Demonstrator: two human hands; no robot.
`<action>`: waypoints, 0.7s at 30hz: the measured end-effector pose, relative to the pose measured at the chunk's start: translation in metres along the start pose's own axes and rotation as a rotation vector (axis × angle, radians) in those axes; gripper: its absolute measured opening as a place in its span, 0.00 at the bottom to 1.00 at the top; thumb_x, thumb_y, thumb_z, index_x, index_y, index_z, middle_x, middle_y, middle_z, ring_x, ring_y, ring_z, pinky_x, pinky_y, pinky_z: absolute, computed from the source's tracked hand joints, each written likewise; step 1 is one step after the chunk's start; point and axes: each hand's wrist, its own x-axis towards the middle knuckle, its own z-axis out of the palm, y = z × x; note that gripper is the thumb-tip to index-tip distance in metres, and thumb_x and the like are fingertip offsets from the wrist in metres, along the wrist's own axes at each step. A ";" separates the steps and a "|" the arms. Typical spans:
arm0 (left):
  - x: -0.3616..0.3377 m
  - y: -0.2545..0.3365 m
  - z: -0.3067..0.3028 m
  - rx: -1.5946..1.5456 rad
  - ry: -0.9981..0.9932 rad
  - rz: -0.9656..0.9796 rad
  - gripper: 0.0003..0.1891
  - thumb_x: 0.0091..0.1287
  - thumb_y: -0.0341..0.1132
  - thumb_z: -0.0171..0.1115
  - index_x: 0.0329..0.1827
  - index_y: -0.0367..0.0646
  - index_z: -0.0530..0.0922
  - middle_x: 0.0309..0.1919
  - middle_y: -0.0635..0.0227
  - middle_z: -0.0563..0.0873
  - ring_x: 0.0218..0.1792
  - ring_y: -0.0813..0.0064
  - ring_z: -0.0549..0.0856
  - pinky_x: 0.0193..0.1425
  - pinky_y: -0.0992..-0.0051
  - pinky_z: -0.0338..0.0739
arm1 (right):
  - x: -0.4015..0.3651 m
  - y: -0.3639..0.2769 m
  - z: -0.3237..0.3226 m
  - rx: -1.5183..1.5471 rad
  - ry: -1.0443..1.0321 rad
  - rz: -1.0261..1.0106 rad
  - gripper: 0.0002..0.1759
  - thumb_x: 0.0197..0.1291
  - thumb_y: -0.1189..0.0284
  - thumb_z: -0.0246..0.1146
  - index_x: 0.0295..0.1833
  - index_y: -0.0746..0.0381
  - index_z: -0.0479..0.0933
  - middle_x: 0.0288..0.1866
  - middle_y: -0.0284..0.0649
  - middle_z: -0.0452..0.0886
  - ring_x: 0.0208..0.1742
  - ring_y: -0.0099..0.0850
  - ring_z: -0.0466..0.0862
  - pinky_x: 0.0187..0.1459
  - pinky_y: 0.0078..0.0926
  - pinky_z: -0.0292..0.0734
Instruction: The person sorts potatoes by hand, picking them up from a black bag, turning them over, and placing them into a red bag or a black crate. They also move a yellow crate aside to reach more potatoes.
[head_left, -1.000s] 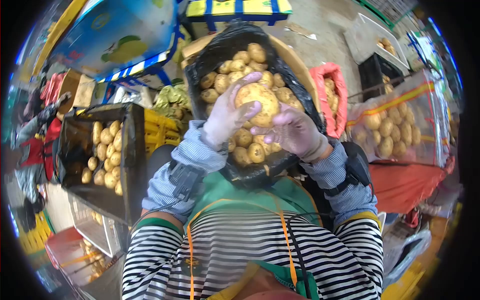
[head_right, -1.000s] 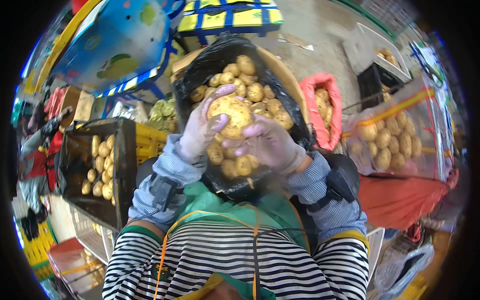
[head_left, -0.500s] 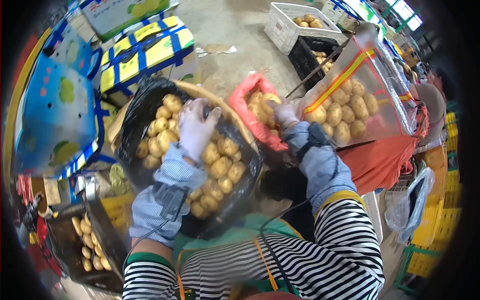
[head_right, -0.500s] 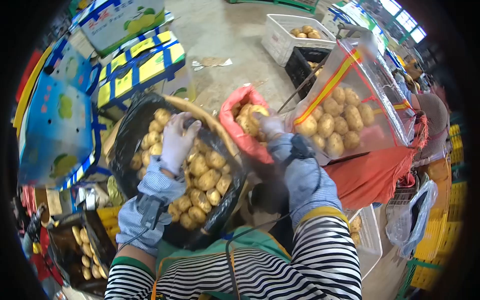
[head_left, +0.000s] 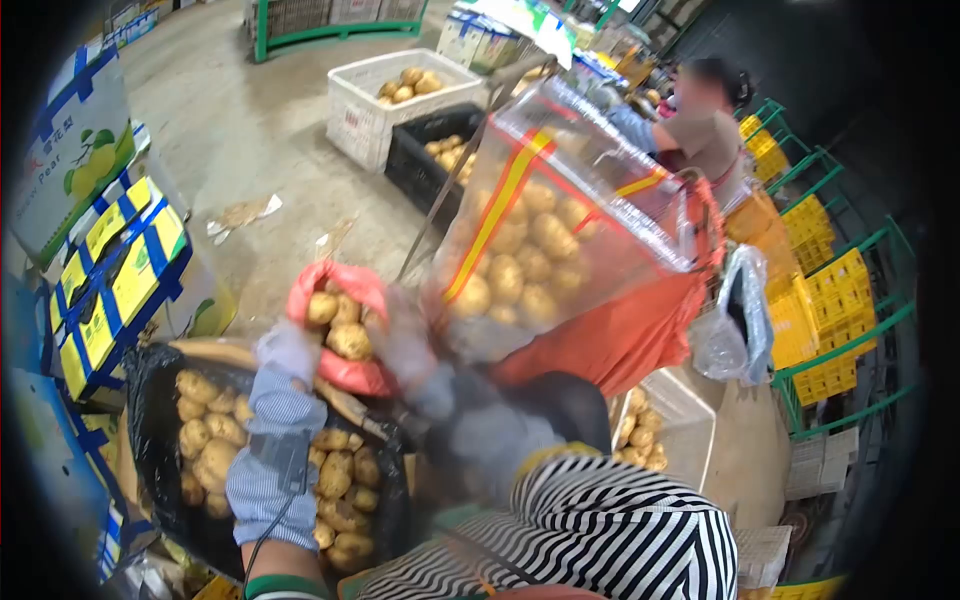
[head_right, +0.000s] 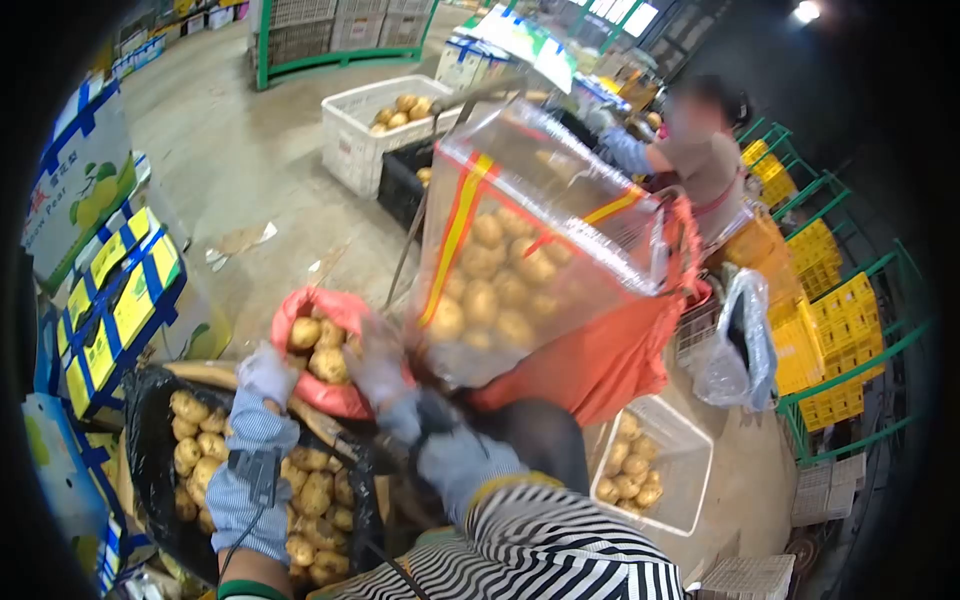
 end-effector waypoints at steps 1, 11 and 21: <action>0.006 -0.005 0.011 -0.010 0.068 -0.024 0.23 0.55 0.42 0.69 0.49 0.39 0.76 0.41 0.51 0.89 0.46 0.48 0.88 0.55 0.53 0.79 | -0.026 0.016 -0.006 -0.002 0.120 0.093 0.43 0.58 0.56 0.67 0.76 0.63 0.62 0.73 0.60 0.66 0.74 0.57 0.65 0.73 0.53 0.58; 0.002 -0.029 0.007 -0.263 0.023 0.032 0.19 0.52 0.40 0.66 0.46 0.42 0.82 0.43 0.49 0.88 0.49 0.49 0.87 0.55 0.58 0.79 | -0.075 0.111 0.067 0.638 -0.043 1.023 0.29 0.59 0.61 0.69 0.59 0.70 0.76 0.51 0.53 0.84 0.49 0.42 0.85 0.49 0.36 0.80; -0.003 -0.036 0.005 -0.395 0.087 0.093 0.21 0.54 0.44 0.64 0.48 0.42 0.83 0.42 0.49 0.88 0.48 0.51 0.87 0.55 0.58 0.79 | 0.041 0.078 0.020 0.528 -0.023 0.423 0.24 0.61 0.64 0.68 0.56 0.70 0.79 0.47 0.48 0.85 0.47 0.34 0.82 0.49 0.34 0.79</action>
